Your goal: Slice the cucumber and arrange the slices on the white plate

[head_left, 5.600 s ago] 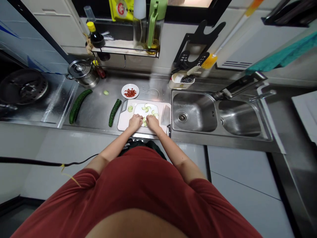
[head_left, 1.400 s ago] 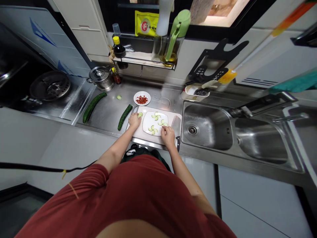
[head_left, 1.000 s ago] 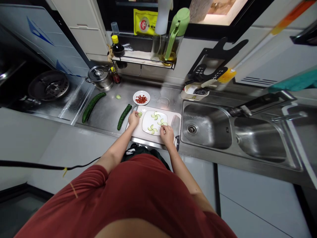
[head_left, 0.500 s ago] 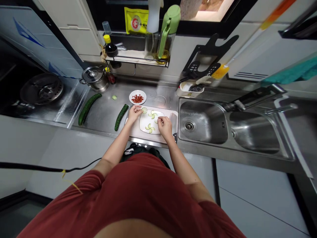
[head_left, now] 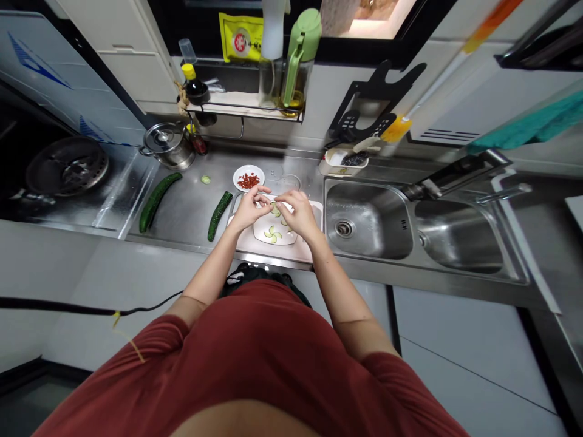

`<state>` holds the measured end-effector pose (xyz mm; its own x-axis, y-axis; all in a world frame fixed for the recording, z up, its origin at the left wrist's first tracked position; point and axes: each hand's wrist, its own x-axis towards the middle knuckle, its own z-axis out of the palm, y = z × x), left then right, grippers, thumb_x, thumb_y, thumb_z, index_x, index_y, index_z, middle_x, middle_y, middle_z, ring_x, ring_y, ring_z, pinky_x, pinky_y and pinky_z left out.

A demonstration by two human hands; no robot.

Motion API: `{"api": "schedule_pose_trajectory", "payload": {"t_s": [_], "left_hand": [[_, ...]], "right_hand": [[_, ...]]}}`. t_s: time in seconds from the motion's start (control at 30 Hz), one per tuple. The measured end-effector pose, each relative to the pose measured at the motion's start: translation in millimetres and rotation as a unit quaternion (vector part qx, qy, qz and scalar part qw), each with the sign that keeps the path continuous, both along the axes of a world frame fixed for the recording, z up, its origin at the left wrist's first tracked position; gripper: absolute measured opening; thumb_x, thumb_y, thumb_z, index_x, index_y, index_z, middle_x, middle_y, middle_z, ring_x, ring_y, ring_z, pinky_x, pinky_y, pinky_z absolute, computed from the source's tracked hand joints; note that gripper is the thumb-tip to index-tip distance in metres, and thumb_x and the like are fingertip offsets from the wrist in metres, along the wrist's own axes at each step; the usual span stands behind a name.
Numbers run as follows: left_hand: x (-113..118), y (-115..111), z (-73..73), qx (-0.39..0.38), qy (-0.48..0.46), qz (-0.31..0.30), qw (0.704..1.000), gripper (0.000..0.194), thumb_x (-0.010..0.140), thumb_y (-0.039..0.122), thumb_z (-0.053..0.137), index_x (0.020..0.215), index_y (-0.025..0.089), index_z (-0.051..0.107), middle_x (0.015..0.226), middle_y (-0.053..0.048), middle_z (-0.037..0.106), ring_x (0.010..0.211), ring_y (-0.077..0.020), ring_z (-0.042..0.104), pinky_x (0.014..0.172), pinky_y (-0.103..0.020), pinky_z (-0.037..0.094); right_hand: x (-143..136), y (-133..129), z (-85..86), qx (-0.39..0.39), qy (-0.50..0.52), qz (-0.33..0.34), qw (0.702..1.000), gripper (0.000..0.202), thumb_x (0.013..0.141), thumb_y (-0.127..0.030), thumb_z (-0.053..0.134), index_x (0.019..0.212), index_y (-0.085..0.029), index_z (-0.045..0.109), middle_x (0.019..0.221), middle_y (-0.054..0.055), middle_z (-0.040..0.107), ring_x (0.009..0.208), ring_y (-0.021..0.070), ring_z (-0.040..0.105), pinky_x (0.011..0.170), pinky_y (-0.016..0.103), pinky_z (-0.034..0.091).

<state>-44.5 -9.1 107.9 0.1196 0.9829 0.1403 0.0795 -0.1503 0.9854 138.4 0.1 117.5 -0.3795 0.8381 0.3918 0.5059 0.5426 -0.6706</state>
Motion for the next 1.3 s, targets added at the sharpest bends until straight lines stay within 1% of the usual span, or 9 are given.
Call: {"api": "schedule_pose_trajectory", "payload": {"t_s": [0.27,0.4,0.47,0.57,0.7,0.8,0.97,1.17,1.3], "left_hand": [[4,-4,6.1,-0.011,0.013,0.017,1.0,0.047,0.067,0.027,0.078,0.107,0.02,0.057,0.081,0.001,0.065,0.074,-0.0097,0.059,0.068,-0.02,0.042],[4,-5,4.6,-0.107,-0.038,0.071,0.991,0.042,0.07,0.037,0.076,0.103,0.019,0.058,0.078,-0.002,0.065,0.066,-0.0082,0.057,0.056,-0.017,0.037],[5,-5,2.9,-0.204,-0.086,0.054,0.974,0.039,0.077,0.046,0.069,0.102,0.018,0.058,0.07,-0.002,0.064,0.055,-0.0066,0.052,0.047,-0.015,0.029],[7,-7,2.5,-0.32,-0.175,-0.019,0.931,0.045,0.079,0.053,0.065,0.106,0.019,0.058,0.067,-0.002,0.063,0.048,-0.0058,0.049,0.041,-0.014,0.021],[11,-7,7.9,-0.377,-0.276,-0.073,0.881,0.042,0.075,0.046,0.071,0.106,0.021,0.058,0.07,-0.001,0.062,0.053,-0.007,0.055,0.039,-0.012,0.023],[13,-6,12.5,-0.388,-0.312,-0.082,0.863,0.039,0.073,0.038,0.074,0.104,0.021,0.059,0.074,-0.001,0.062,0.055,-0.0062,0.055,0.039,-0.011,0.026],[13,-4,14.6,-0.336,-0.283,-0.039,0.898,0.045,0.067,0.026,0.078,0.107,0.023,0.058,0.075,0.003,0.06,0.054,-0.004,0.052,0.04,-0.012,0.025],[7,-2,15.4,-0.243,-0.163,-0.006,0.956,0.051,0.066,0.032,0.076,0.113,0.024,0.057,0.076,0.002,0.063,0.058,-0.0068,0.055,0.042,-0.016,0.026],[4,-2,18.3,-0.193,-0.1,0.017,0.976,0.051,0.066,0.031,0.076,0.113,0.024,0.057,0.071,0.004,0.06,0.059,-0.0072,0.054,0.045,-0.016,0.028]], "right_hand": [[-2,0,0.2,-0.005,0.013,0.013,1.0,0.02,0.094,-0.035,0.051,0.086,-0.023,0.065,0.088,0.004,0.064,0.087,0.0225,0.054,0.083,0.037,0.04],[1,1,0.1,0.003,0.04,-0.005,0.999,0.02,0.095,-0.034,0.05,0.085,-0.022,0.063,0.085,0.004,0.063,0.085,0.0219,0.054,0.081,0.036,0.04],[3,1,0.3,0.014,0.052,-0.008,0.999,0.022,0.096,-0.035,0.049,0.086,-0.023,0.063,0.086,0.004,0.063,0.085,0.0217,0.054,0.083,0.036,0.039],[4,0,1.4,0.024,0.064,-0.003,0.998,0.025,0.097,-0.037,0.046,0.088,-0.023,0.064,0.087,0.004,0.063,0.087,0.0217,0.054,0.084,0.037,0.039],[3,-2,2.5,0.029,0.064,0.009,0.997,0.026,0.098,-0.04,0.045,0.093,-0.024,0.065,0.09,0.004,0.063,0.089,0.0222,0.054,0.085,0.038,0.039],[4,-3,2.7,0.034,0.062,0.023,0.997,0.026,0.098,-0.04,0.045,0.096,-0.025,0.065,0.093,0.004,0.063,0.092,0.0226,0.053,0.087,0.039,0.038],[7,-4,2.2,0.021,0.031,0.028,0.999,0.028,0.099,-0.042,0.041,0.097,-0.025,0.064,0.095,0.005,0.062,0.093,0.0232,0.053,0.088,0.04,0.039],[5,-4,-0.3,0.013,0.025,0.025,0.999,0.028,0.099,-0.041,0.04,0.097,-0.025,0.063,0.093,0.005,0.063,0.092,0.023,0.053,0.089,0.04,0.039],[3,-4,-0.5,0.009,0.022,0.031,0.999,0.027,0.099,-0.043,0.042,0.097,-0.025,0.063,0.093,0.005,0.063,0.091,0.0231,0.053,0.088,0.039,0.039]]}}
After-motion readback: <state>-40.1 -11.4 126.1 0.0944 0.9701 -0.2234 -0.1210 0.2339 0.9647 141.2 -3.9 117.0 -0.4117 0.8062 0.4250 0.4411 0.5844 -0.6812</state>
